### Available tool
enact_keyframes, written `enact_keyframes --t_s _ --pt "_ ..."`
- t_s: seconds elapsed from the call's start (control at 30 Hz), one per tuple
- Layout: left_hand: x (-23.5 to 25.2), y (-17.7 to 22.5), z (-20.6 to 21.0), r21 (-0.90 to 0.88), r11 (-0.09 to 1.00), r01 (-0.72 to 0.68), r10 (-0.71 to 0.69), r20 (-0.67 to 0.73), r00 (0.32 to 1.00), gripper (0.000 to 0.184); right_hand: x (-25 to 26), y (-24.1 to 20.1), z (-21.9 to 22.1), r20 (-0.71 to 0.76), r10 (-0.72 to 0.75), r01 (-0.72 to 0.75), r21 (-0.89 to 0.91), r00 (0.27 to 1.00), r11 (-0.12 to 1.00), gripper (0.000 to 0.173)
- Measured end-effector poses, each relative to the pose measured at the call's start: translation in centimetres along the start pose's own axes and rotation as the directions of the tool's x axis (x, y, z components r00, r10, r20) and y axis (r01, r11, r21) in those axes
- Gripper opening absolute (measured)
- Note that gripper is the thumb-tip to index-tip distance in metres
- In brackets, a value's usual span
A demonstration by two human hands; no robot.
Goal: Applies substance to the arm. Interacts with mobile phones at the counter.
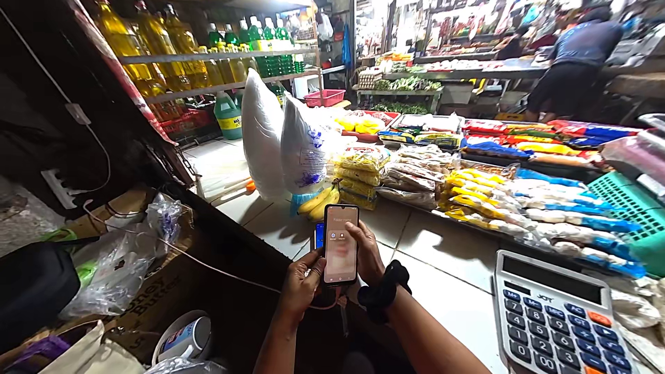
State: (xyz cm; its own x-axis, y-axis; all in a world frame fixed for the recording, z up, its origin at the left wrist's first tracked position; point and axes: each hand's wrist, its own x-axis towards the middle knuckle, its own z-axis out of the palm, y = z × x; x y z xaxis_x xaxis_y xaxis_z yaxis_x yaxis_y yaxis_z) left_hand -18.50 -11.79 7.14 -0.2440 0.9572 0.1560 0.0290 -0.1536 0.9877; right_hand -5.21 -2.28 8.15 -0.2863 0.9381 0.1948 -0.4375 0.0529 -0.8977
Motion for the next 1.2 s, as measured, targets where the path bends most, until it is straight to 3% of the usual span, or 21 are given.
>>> enact_keyframes --t_s 0.13,0.3,0.4,0.5,1.2 --pt "0.02 -0.15 -0.01 0.0 1.0 -0.014 0.014 0.001 1.0 0.027 -0.15 -0.14 0.26 0.022 -0.003 0.005 -0.062 1.0 0.998 0.057" --pt "-0.11 -0.16 -0.07 -0.03 0.999 0.011 -0.012 -0.021 1.0 0.026 -0.06 -0.03 0.07 0.054 0.044 -0.044 -0.018 0.998 0.999 0.039" --pt "-0.08 -0.03 -0.1 -0.095 0.993 0.068 -0.075 -0.073 0.994 0.024 0.22 0.25 0.14 0.024 0.124 -0.124 0.01 0.992 0.992 0.056" --pt "0.06 0.14 -0.13 -0.151 0.982 0.111 -0.13 -0.12 0.984 0.024 0.08 0.35 0.45 0.026 0.16 -0.159 -0.055 0.987 0.986 0.062" --pt "0.14 -0.07 0.14 -0.221 0.967 0.124 -0.151 -0.11 0.982 0.025 -0.49 0.13 0.4 0.018 0.04 -0.036 -0.163 0.999 0.986 0.048"
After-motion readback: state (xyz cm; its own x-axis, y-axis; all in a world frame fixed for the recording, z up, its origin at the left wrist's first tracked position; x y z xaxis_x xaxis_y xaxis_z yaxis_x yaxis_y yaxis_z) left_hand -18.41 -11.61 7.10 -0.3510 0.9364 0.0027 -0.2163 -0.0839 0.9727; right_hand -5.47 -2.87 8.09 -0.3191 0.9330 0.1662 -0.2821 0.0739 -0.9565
